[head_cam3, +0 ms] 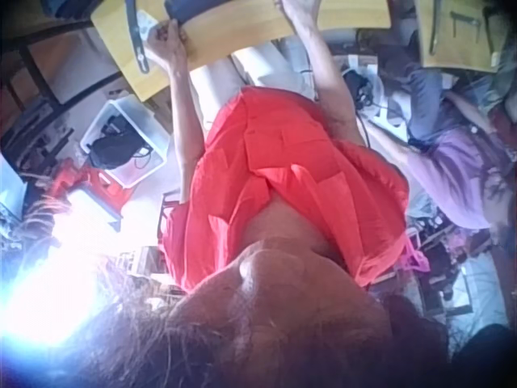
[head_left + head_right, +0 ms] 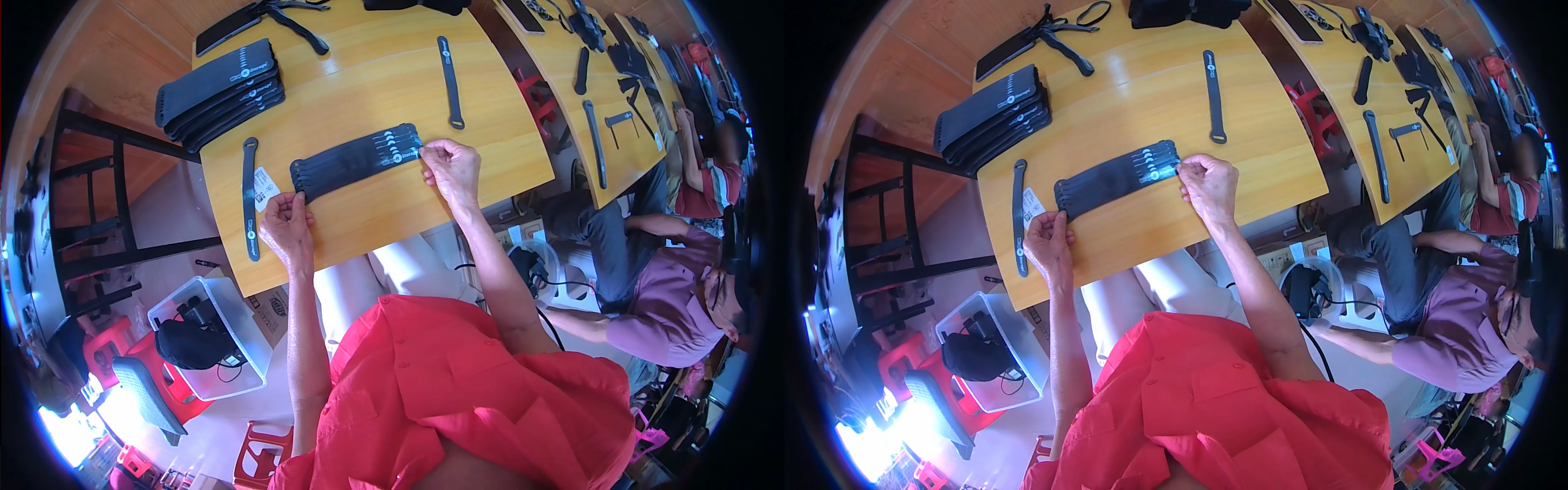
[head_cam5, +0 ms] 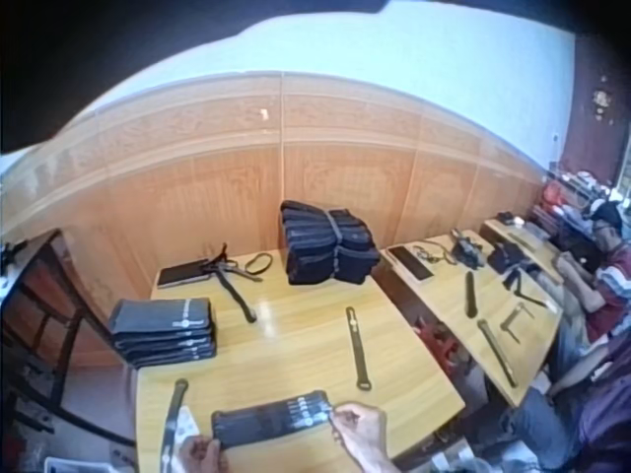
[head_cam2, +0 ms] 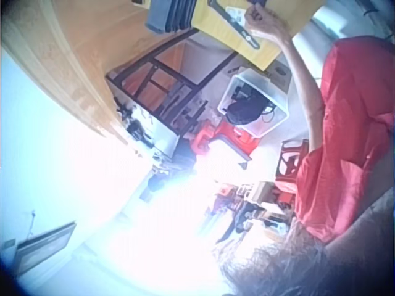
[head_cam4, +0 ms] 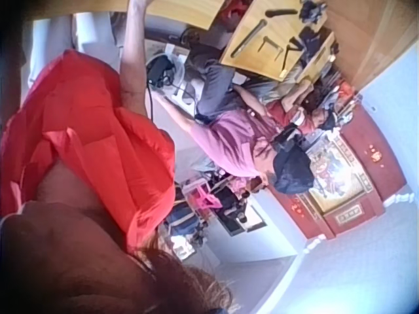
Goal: The person is packaging watch straps by inserting them into a plastic holder and organizing them.
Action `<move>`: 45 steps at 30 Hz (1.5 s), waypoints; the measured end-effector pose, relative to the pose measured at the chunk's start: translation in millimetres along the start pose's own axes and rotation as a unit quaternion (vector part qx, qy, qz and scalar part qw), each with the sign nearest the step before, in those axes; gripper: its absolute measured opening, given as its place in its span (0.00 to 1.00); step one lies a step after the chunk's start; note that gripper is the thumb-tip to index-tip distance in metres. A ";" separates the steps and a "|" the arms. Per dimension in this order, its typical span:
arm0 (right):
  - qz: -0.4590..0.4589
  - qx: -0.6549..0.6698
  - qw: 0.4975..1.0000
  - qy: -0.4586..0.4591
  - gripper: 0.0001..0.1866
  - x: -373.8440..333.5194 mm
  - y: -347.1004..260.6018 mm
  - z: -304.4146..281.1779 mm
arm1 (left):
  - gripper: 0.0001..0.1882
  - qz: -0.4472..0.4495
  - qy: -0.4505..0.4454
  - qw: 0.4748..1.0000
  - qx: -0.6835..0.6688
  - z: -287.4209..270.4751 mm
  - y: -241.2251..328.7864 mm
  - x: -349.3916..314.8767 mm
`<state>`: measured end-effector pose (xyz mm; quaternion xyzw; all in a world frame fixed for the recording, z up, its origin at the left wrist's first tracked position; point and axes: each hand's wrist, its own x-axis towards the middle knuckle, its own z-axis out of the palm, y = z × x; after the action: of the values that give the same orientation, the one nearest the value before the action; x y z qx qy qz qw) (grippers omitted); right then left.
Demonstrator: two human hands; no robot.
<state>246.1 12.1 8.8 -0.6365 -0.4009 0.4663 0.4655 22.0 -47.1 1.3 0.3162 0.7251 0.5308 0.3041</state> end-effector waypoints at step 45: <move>0.010 0.006 1.000 0.014 0.04 -0.4 -3.6 4.5 | 0.04 0.008 0.010 1.000 0.008 0.6 2.0 0.2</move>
<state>241.4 13.6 11.7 -0.6439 -0.3849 0.4646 0.4705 22.5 -46.1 3.0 0.3195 0.7298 0.5303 0.2900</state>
